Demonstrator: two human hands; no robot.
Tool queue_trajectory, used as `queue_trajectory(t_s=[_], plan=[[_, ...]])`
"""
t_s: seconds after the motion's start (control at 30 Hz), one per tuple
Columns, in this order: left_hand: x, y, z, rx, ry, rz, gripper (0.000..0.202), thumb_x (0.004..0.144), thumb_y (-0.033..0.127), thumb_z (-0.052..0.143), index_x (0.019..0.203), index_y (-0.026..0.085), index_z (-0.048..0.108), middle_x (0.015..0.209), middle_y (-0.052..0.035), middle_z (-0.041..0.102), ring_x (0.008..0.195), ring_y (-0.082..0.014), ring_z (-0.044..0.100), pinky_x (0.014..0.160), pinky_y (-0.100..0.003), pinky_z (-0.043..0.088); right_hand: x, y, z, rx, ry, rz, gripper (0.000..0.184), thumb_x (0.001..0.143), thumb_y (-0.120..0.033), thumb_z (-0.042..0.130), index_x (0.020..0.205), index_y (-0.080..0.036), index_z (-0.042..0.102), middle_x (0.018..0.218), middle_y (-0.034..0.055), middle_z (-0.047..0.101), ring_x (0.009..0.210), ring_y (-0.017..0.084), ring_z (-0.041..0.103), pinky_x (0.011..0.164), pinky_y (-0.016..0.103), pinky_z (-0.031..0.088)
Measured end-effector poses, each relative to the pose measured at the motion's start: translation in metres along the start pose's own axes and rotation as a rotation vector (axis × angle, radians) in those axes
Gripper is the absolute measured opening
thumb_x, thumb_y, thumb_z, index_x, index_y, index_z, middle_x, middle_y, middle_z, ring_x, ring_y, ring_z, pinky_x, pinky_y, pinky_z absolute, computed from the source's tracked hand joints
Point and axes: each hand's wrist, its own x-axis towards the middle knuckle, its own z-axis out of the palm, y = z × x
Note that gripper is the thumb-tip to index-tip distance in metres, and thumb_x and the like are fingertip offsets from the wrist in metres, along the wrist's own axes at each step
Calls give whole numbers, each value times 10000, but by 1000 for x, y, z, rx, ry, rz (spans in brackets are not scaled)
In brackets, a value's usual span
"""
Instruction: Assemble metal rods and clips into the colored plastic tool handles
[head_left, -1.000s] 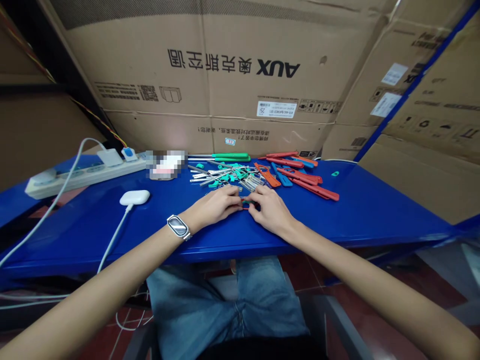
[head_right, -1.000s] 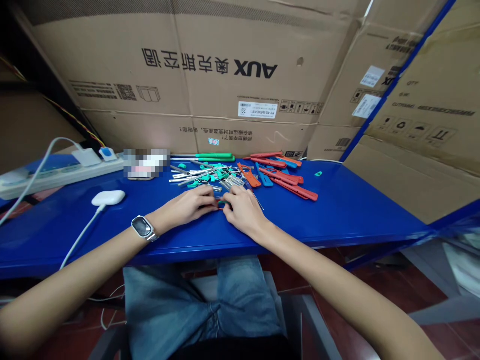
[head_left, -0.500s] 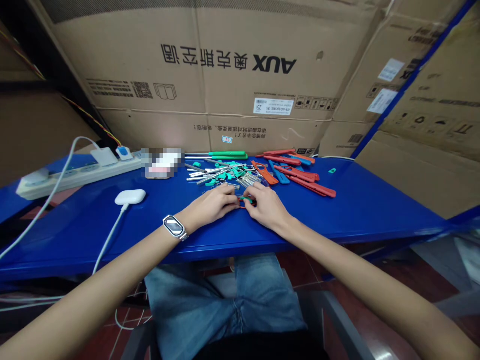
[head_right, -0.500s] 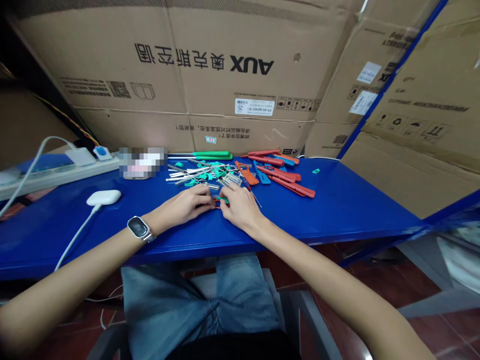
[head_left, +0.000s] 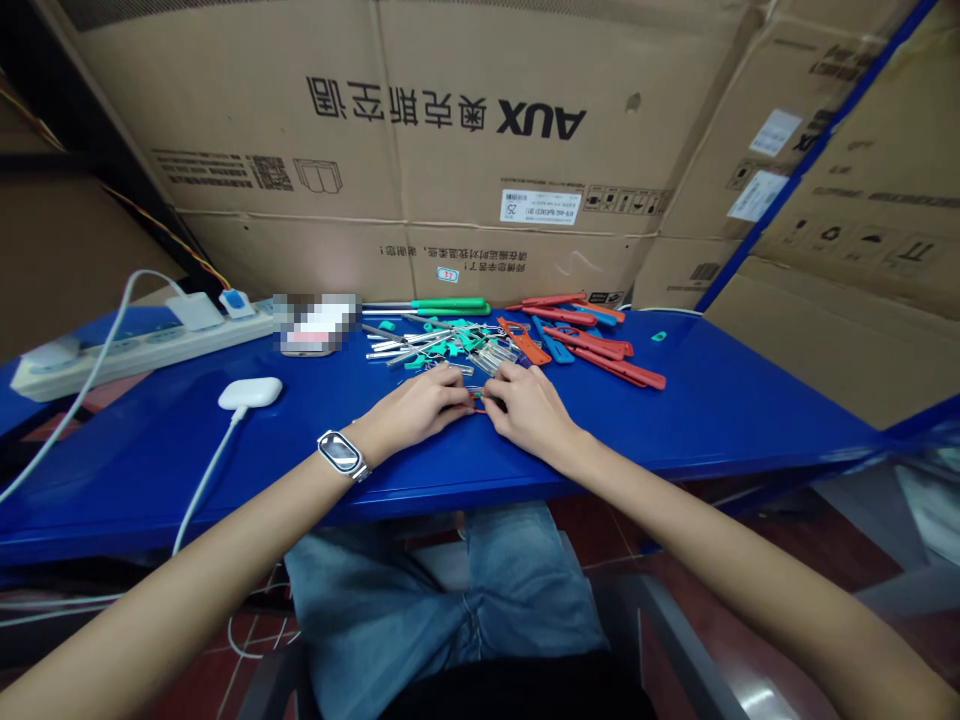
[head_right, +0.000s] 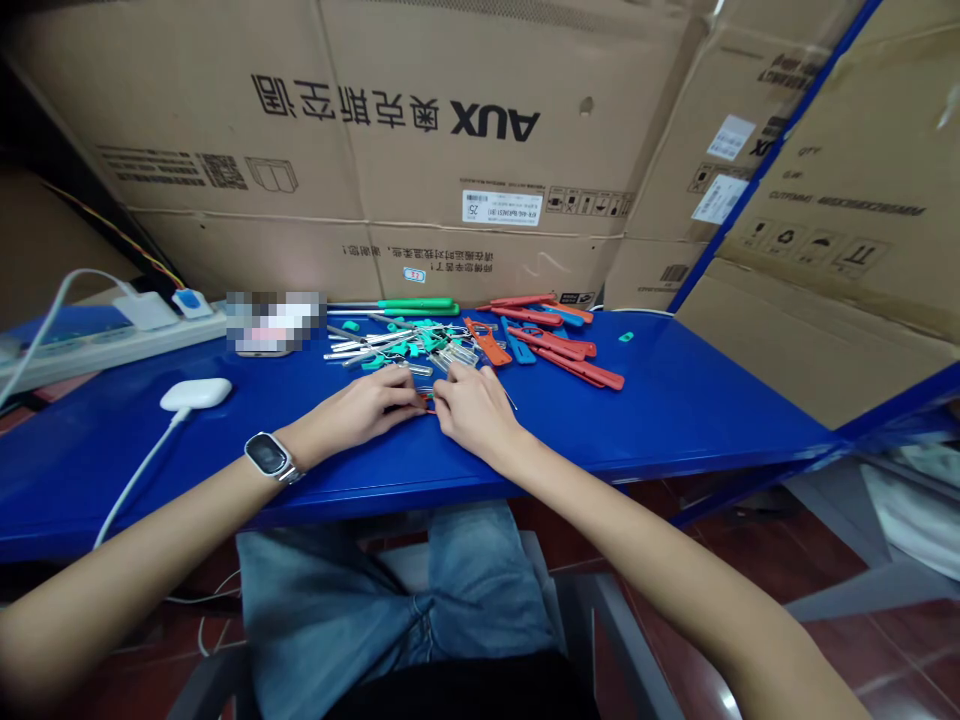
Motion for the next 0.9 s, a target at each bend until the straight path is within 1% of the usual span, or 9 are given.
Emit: queue_trajectory(t_s=[0.1, 0.2, 0.27, 0.33, 0.43, 0.5, 0.57, 0.73, 0.9], plan=[[-1, -3, -3, 30, -7, -16, 266, 1008, 312, 490, 942, 178, 710, 939, -63, 576, 876, -187, 558, 792, -295, 456, -8, 2, -1, 31, -5, -48, 253, 965, -296, 510, 1017, -193, 735, 963, 92, 617, 950, 236, 570, 826, 379, 395], [-4, -6, -7, 64, -26, -37, 272, 1011, 299, 471, 994, 190, 719, 957, -67, 579, 894, -191, 563, 791, -295, 464, -15, 4, -2, 126, -38, -62, 343, 960, -326, 529, 1256, -216, 664, 1073, 98, 599, 997, 237, 565, 871, 401, 408], [-7, -7, -11, 48, -35, -48, 260, 1006, 275, 467, 1071, 195, 706, 971, -69, 585, 925, -199, 570, 815, -303, 473, -16, 6, -3, 231, -34, -48, 376, 957, -324, 538, 1307, -220, 627, 1108, 93, 594, 1001, 228, 575, 888, 402, 423], [-9, -6, -15, 13, -16, -70, 265, 992, 268, 478, 1165, 198, 667, 994, -70, 591, 970, -208, 575, 856, -317, 481, -12, 10, -4, 361, 15, -5, 346, 958, -298, 531, 1275, -208, 636, 1100, 84, 598, 949, 203, 594, 857, 375, 453], [-9, -6, -20, -2, 57, -124, 308, 978, 297, 492, 1245, 200, 612, 1067, -81, 593, 1046, -229, 570, 922, -355, 482, 2, 21, -4, 461, 111, 46, 239, 936, -240, 539, 1118, -191, 686, 1026, 67, 611, 842, 174, 597, 773, 332, 479], [-4, -8, -20, 12, 72, -137, 313, 972, 301, 502, 1251, 203, 604, 1133, -93, 597, 1099, -245, 561, 970, -390, 468, 14, 28, -1, 472, 111, 27, 176, 913, -207, 558, 1007, -179, 704, 948, 55, 632, 805, 167, 594, 769, 327, 479], [4, -12, -17, 17, 26, -142, 314, 959, 285, 523, 1248, 198, 610, 1172, -103, 610, 1124, -257, 565, 994, -409, 456, 24, 34, 5, 516, 61, 4, 159, 904, -189, 558, 957, -175, 707, 869, 40, 653, 774, 161, 597, 740, 309, 476], [25, -19, -13, -72, -163, -182, 238, 937, 199, 530, 1109, 173, 693, 1006, -79, 664, 910, -207, 630, 831, -312, 486, 31, 35, 18, 546, 1, -25, 114, 877, -188, 592, 849, -171, 702, 776, 20, 654, 724, 146, 587, 689, 274, 455], [24, -18, -11, -123, -162, -177, 154, 948, 208, 543, 957, 159, 689, 899, -48, 658, 815, -172, 608, 762, -271, 467, 20, 30, 20, 427, 21, -66, 115, 895, -181, 587, 838, -169, 687, 813, 31, 612, 752, 147, 577, 693, 265, 444]])
